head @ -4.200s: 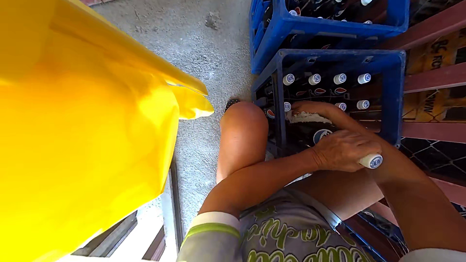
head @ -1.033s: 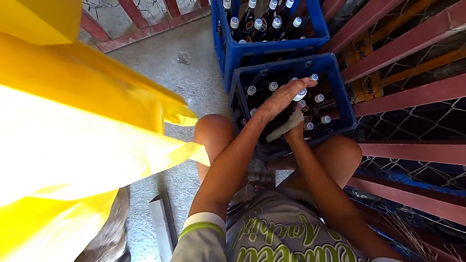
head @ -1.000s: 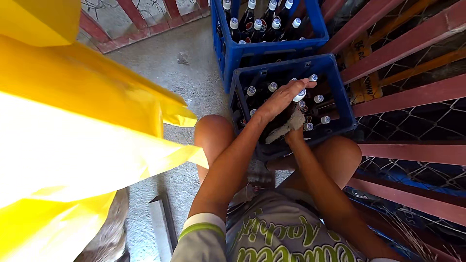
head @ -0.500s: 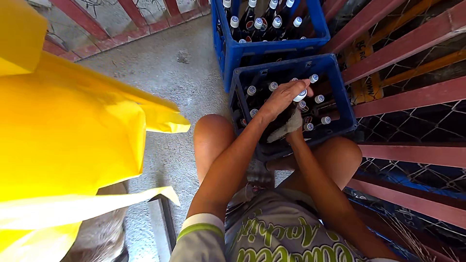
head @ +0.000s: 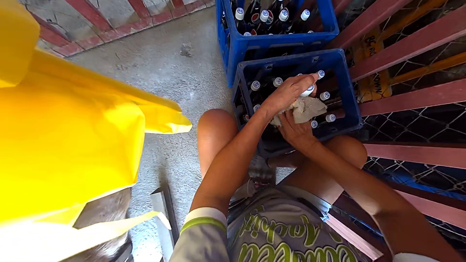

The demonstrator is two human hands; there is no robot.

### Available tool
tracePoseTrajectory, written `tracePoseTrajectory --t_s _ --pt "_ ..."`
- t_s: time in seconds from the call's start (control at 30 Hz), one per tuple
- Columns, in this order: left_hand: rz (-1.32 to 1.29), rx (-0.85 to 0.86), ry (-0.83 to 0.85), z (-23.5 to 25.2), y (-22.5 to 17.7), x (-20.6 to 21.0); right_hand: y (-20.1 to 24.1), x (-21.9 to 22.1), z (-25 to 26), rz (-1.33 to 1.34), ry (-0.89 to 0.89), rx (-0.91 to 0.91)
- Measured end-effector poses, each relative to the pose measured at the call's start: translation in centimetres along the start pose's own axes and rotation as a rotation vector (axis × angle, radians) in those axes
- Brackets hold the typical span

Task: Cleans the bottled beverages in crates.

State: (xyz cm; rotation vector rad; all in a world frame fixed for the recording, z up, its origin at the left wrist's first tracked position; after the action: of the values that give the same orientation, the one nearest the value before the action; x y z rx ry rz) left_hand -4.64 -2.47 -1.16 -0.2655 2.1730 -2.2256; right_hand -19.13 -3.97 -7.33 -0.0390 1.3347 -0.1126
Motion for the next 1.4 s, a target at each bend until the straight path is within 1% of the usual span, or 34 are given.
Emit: tracePoseTrajectory --t_s 0.07,0.13,0.2,0.27,0.3,0.37,0.4,0.43,0.53,0.57,0.6,0.63,0.67,0.73,0.8,0.9,0.97,1.0,1.03,1.07,1.1,1.17,1.2,1.23,1.27,1.3,1.33,1.37,1.4 --pt "0.008 0.006 -0.004 0.0 -0.2 -0.2 -0.8 -0.6 0.3 -0.011 0.014 -0.136" --pt "0.010 0.010 0.006 0.1 -0.2 -0.2 -1.1 -0.8 0.4 -0.024 0.081 -0.298" --pt "0.013 0.011 0.030 0.3 0.0 0.1 -0.5 0.3 0.5 -0.068 0.227 -0.479" --pt "-0.006 0.007 0.036 0.5 0.3 0.3 0.7 3.0 0.3 -0.174 0.393 -0.571" --pt "-0.011 0.006 0.031 0.5 0.3 0.3 1.4 4.8 0.2 -0.238 0.444 -0.572" --pt "-0.016 -0.009 0.028 0.5 0.3 0.2 3.3 6.2 1.5 -0.285 0.808 -0.484" --pt "-0.016 -0.013 0.026 0.5 0.2 0.2 4.0 6.9 2.2 -0.253 0.900 -0.427" --pt "-0.019 -0.014 0.023 0.4 0.2 0.2 4.5 7.8 2.4 -0.215 0.929 -0.400" --pt "-0.036 -0.004 0.034 0.1 0.3 0.4 4.7 10.9 1.5 0.112 0.954 -0.280" --pt "-0.037 0.001 0.034 -0.1 0.3 0.5 4.6 11.6 1.2 0.186 0.965 -0.247" --pt "-0.036 0.005 0.036 -0.3 0.2 0.5 4.7 10.9 1.5 0.209 1.020 -0.230" --pt "-0.028 0.013 0.037 -0.4 0.1 0.4 4.8 9.4 2.1 0.191 1.078 -0.221" --pt "-0.024 0.016 0.041 -0.4 0.0 0.3 4.9 8.0 2.6 0.133 1.095 -0.219" --pt "-0.013 0.016 0.056 -0.4 0.0 0.3 4.9 5.2 2.9 -0.037 1.059 -0.270" --pt "-0.002 0.015 0.064 -0.2 0.1 0.3 4.3 1.2 3.0 -0.175 0.945 -0.346" --pt "0.001 -0.004 0.047 0.0 -0.1 0.3 3.2 -4.5 3.4 -0.381 0.641 -0.412" --pt "0.037 -0.029 0.041 0.0 -0.4 0.2 2.2 -6.5 3.7 -0.435 0.450 -0.411" --pt "0.057 -0.042 0.042 0.1 -0.5 0.1 1.9 -6.7 3.6 -0.442 0.382 -0.404" --pt "0.076 -0.051 0.040 0.1 -0.5 0.0 1.7 -6.3 3.5 -0.421 0.350 -0.402" --pt "0.084 -0.049 0.035 0.2 -0.5 0.0 1.6 -5.4 3.2 -0.366 0.366 -0.411" --pt "0.079 -0.038 0.031 0.4 -0.3 0.0 1.6 -4.2 2.8 -0.288 0.420 -0.429" --pt "0.056 -0.031 0.035 0.6 0.0 0.1 1.9 -1.1 1.6 -0.133 0.593 -0.476" --pt "0.041 -0.034 0.040 0.6 0.0 0.1 2.0 0.4 1.0 -0.031 0.720 -0.477" --pt "0.029 -0.034 0.040 0.5 0.0 0.1 2.0 1.2 0.6 0.082 0.786 -0.460" --pt "0.013 -0.038 0.040 0.5 0.0 0.1 1.8 1.2 0.6 0.198 0.795 -0.428" --pt "0.000 -0.038 0.040 0.5 0.0 0.0 1.7 0.5 0.7 0.319 0.762 -0.368" --pt "-0.010 -0.031 0.040 0.5 0.1 0.1 1.5 -0.6 0.7 0.417 0.690 -0.283" --pt "-0.018 -0.021 0.039 0.5 0.2 0.1 1.2 -2.2 0.6 0.485 0.614 -0.166" --pt "-0.021 -0.012 0.038 0.5 0.3 0.1 0.7 -4.1 0.5 0.535 0.548 -0.012"
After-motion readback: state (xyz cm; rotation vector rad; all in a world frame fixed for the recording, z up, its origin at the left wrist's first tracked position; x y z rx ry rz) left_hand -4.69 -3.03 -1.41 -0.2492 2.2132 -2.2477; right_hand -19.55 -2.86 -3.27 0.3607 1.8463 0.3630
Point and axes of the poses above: each hand's wrist, its own z-axis towards the middle knuckle, its own x-axis out of the palm, y = z × x, the point moved 4 cm from there along z, towards the middle knuckle, and after that the axes turned 8 degrees about y, right-handed, at the moved point
